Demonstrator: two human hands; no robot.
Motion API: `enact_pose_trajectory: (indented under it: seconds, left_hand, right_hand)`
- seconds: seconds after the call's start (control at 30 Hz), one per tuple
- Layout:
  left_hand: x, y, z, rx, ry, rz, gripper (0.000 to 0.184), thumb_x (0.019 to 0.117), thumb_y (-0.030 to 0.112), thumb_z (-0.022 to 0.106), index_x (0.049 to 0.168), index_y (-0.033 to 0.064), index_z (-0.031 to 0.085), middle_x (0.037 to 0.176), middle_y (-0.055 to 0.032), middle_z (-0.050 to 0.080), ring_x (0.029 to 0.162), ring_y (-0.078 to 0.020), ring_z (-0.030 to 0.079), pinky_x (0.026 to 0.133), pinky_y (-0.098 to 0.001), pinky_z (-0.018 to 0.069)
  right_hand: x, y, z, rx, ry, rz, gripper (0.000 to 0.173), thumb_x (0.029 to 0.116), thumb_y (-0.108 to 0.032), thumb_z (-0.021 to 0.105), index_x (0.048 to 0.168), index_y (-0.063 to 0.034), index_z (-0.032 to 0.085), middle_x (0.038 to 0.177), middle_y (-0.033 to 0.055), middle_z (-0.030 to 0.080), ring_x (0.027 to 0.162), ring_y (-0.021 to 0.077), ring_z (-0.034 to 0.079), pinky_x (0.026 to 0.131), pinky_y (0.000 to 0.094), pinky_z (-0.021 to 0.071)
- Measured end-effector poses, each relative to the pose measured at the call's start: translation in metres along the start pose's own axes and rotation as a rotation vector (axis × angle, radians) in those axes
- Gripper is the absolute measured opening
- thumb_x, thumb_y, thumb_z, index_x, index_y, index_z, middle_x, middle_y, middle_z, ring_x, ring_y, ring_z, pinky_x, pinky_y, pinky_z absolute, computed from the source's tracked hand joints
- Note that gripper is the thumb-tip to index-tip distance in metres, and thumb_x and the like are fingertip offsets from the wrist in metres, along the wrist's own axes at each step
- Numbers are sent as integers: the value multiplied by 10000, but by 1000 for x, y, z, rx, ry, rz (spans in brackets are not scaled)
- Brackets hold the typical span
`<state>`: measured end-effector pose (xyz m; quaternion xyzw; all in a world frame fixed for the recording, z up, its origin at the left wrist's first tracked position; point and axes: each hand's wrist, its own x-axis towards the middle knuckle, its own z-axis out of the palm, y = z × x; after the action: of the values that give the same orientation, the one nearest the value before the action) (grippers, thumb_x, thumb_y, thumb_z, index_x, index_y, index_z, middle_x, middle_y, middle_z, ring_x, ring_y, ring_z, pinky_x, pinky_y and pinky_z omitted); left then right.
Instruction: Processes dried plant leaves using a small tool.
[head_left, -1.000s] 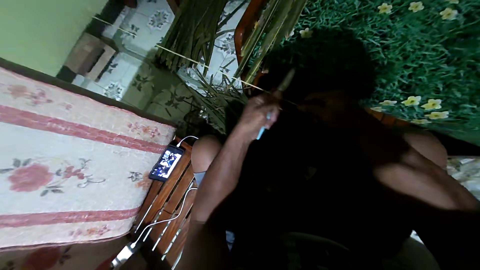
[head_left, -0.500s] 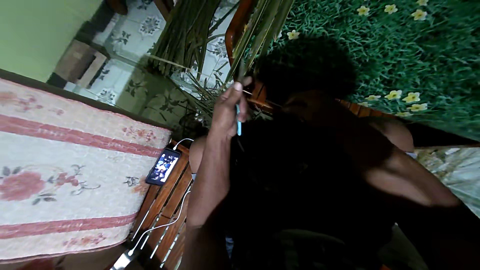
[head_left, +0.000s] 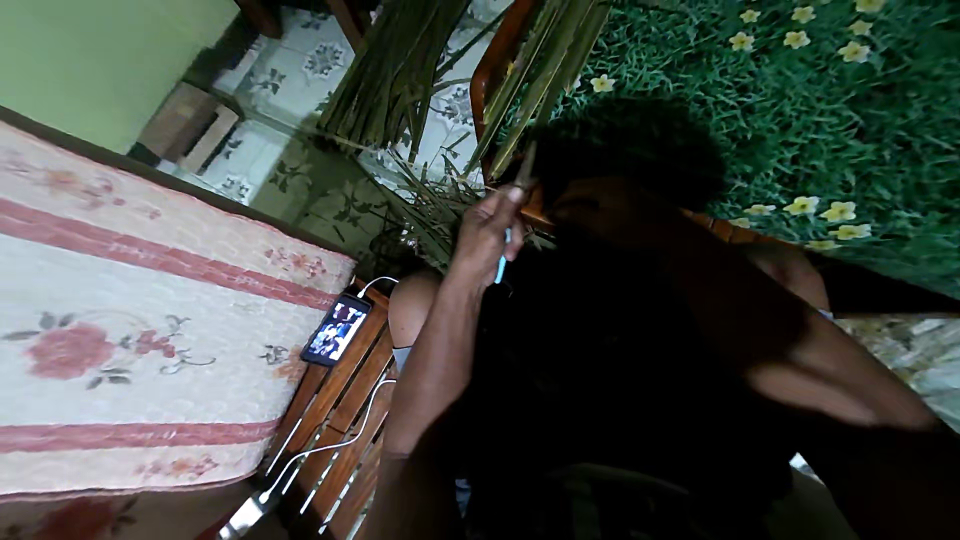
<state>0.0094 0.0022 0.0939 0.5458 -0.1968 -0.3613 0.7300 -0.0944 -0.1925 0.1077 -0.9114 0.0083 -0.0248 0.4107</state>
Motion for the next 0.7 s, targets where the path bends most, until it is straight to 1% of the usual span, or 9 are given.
enact_pose_trajectory:
  seconds: [0.07,0.13,0.27,0.37,0.43,0.5,0.6,0.63,0.7]
  left_hand:
    - [8,7,-20,-89,36,75,370,1115,219,355,1292,30,619,547,64,508,407,-24,451,401,-175,422]
    - [13,12,-34,-192,81,143,419,1129,276,282,1314,52,584,539,75,501,401,-27,447,404,-182,426]
    - [8,5,-17,-108,114,80,368,1123,263,335,1335,84,577,534,64,472,389,-32,435,378,-183,415]
    - [4,-3,-2,-27,14,-17,303,1112,222,380,1266,78,597,540,54,483,397,-20,428,390,-168,400]
    - [11,5,-16,-107,39,55,363,1113,212,354,1299,39,613,534,70,500,398,-13,442,392,-168,413]
    - [18,15,-38,-206,108,144,404,1129,291,293,1317,73,577,527,85,491,394,-16,446,392,-177,427]
    - [16,12,-29,-188,153,127,400,1134,300,278,1373,112,538,524,86,470,385,-23,439,378,-183,419]
    - [11,5,-16,-135,124,77,368,1129,257,300,1361,113,546,528,78,462,385,-23,438,373,-179,415]
    - [2,-11,8,-44,28,-51,230,1093,156,360,1182,112,568,546,41,471,406,-39,439,396,-191,410]
  right_hand:
    - [0,6,-3,-27,10,-40,227,1041,-172,559,1076,-19,723,1003,127,704,900,211,678,842,428,560]
    - [-4,10,-4,-25,31,-42,216,1035,-167,568,1062,-20,724,974,122,699,854,198,670,807,408,563]
    - [-2,9,-1,23,67,-36,223,1031,-166,576,1079,-6,723,950,112,693,714,140,643,679,330,577]
    - [0,6,-1,31,56,-20,207,1024,-149,586,1066,-1,725,990,114,687,768,140,640,719,329,567]
    - [-3,23,0,9,87,-42,207,1025,-192,594,1055,-42,734,995,93,693,830,144,658,767,348,566]
    - [-5,48,5,-19,178,-110,223,1012,-255,613,1038,-85,756,1003,76,716,869,146,688,812,365,583]
    - [-7,14,-7,-16,137,10,203,1008,-178,616,1042,-17,734,960,119,694,760,171,658,721,378,576]
    - [-5,4,-6,0,121,50,196,1011,-179,618,1044,-24,734,955,105,692,734,151,648,702,357,575]
    - [0,-6,0,15,113,36,200,1011,-177,617,1035,-14,732,921,97,690,693,128,632,674,323,568]
